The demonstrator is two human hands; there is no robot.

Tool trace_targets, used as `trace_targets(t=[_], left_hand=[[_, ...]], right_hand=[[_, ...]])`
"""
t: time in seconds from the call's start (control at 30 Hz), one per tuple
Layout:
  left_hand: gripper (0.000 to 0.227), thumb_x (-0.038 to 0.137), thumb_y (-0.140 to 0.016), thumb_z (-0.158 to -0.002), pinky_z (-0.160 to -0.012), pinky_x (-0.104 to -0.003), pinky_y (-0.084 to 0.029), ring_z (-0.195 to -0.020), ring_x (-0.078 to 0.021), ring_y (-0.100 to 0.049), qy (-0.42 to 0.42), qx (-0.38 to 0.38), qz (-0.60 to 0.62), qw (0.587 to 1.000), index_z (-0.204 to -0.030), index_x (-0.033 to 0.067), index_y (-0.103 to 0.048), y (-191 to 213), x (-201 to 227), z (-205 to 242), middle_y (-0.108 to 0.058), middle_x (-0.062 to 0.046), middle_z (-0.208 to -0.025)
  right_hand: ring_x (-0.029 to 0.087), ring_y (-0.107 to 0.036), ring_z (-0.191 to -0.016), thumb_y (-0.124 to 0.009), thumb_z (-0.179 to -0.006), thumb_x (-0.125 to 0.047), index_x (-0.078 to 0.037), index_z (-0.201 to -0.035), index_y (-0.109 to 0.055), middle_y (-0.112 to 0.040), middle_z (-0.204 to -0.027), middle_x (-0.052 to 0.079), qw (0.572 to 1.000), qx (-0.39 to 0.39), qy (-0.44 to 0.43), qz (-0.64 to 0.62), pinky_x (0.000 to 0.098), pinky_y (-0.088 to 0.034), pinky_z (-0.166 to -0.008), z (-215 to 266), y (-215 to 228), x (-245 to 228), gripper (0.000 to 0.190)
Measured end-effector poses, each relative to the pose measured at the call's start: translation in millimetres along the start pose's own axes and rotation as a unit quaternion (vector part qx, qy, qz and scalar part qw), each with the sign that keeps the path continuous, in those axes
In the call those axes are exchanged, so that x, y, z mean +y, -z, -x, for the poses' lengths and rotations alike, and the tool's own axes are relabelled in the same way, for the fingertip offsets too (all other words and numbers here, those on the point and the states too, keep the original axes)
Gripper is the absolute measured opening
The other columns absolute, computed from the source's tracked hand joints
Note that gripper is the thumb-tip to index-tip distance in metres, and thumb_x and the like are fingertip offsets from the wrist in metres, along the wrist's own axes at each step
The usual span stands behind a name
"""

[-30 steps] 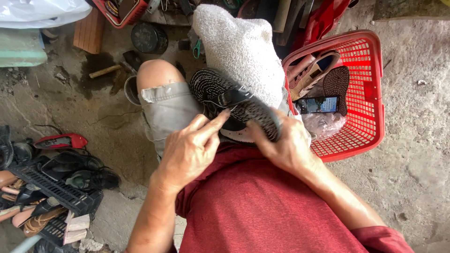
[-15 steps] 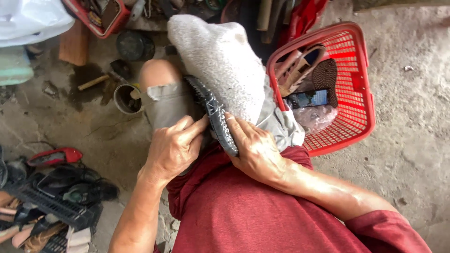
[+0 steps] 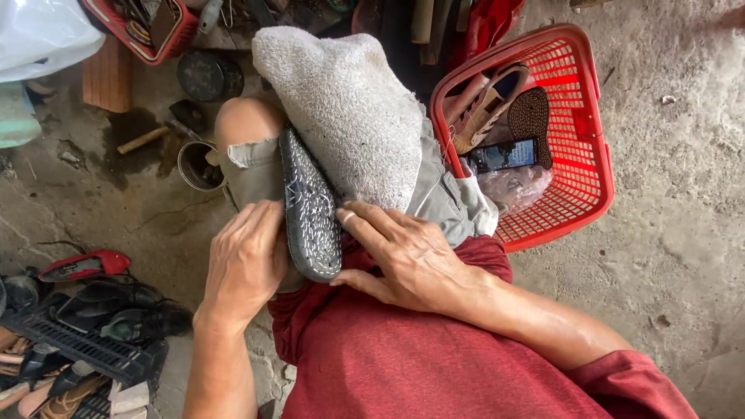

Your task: The person sits on the floor and sews a black woven sandal using a needle and thread. They repeatedly push the needle through the sole and pull the thread to secure the sandal's structure.

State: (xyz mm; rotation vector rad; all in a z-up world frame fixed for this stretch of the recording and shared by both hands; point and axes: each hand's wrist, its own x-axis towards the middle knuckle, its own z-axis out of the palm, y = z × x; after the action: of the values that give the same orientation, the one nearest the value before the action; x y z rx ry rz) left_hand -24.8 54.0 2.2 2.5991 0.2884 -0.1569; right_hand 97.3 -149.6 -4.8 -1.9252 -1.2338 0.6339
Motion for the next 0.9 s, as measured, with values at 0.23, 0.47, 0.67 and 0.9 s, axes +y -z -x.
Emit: trace_targets(t=[0.23,0.47,0.67,0.9], left_hand=[[0.023,-0.013,-0.055,-0.094,-0.059,-0.04,-0.051,-0.066,-0.0333,-0.058,0.017,0.056,0.071,0.996,-0.085,0.0085,-0.056,-29.4,-14.4,13.6,-0.05,-0.008,-0.071],[0.025,-0.013,-0.054,-0.094,-0.057,-0.04,-0.049,-0.064,-0.0338,-0.057,0.012,0.084,0.088,0.992,-0.081,0.0086,-0.052,-33.4,-16.4,18.5,-0.047,-0.009,-0.069],[0.023,-0.012,-0.054,-0.094,-0.057,-0.042,-0.049,-0.066,-0.0353,-0.058,0.014,0.096,0.102,0.99,-0.083,0.0082,-0.054,-33.7,-12.6,20.2,-0.048,-0.009,-0.069],[0.021,-0.009,-0.054,-0.095,-0.057,-0.044,-0.049,-0.067,-0.0361,-0.058,0.019,0.097,0.109,0.989,-0.085,0.0095,-0.055,-42.9,-23.1,29.0,-0.047,-0.009,-0.07]], right_hand=[[0.028,-0.071,-0.081,-0.063,-0.102,-0.033,-0.01,-0.084,-0.07,-0.071,-0.102,0.006,0.999,0.045,-0.003,-0.01,0.0363,-0.059,-0.06,24.5,-13.6,16.2,0.029],[0.025,-0.07,-0.076,-0.072,-0.094,-0.02,-0.012,-0.093,-0.065,-0.068,-0.097,0.005,0.991,0.126,-0.004,0.04,0.0319,-0.059,-0.056,18.3,-15.1,17.1,0.011],[0.033,-0.072,-0.098,-0.063,-0.096,-0.006,-0.004,-0.139,-0.056,-0.064,-0.125,0.017,0.991,0.128,-0.008,-0.034,0.0397,-0.064,-0.071,1.6,-24.8,4.7,0.044],[0.029,-0.075,-0.073,-0.058,-0.1,-0.014,-0.008,-0.114,-0.069,-0.07,-0.078,0.008,0.999,0.032,0.008,-0.007,0.0356,-0.061,-0.056,7.8,-33.1,22.5,0.019]])
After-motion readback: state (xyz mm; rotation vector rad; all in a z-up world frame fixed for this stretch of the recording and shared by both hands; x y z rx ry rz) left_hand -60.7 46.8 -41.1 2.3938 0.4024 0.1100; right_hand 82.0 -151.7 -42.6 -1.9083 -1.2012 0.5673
